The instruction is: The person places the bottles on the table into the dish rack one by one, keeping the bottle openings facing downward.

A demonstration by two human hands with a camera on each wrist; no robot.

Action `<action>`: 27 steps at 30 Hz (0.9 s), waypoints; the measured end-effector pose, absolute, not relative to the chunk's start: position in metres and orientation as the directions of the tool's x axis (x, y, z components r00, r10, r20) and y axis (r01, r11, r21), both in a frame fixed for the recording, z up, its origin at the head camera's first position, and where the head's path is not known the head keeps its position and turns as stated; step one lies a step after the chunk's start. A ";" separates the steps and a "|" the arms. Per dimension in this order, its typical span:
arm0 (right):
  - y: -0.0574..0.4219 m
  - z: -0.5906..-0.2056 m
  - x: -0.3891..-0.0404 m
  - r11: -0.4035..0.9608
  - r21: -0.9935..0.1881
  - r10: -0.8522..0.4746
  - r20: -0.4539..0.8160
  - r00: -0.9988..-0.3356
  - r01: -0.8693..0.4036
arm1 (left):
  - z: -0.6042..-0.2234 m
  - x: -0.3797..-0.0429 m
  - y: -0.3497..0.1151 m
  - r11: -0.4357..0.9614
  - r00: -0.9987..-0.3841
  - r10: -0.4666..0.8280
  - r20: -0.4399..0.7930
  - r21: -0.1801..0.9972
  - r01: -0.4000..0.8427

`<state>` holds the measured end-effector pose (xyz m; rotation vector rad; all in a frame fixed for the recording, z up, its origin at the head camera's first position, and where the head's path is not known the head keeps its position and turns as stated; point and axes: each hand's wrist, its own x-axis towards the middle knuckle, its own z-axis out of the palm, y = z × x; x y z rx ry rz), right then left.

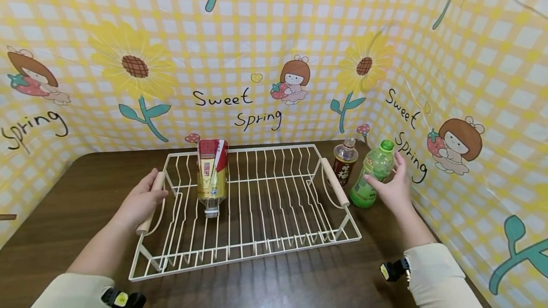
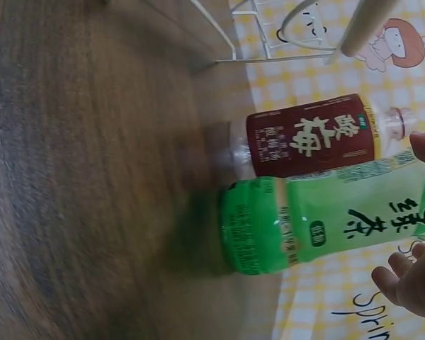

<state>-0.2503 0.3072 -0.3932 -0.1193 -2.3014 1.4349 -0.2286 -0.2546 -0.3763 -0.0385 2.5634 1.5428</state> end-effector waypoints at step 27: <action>0.303 -0.398 -0.254 0.384 -0.921 0.372 0.223 -0.901 -0.069 | -0.375 -0.228 -0.254 0.475 -0.988 0.057 -0.145 0.874 -0.101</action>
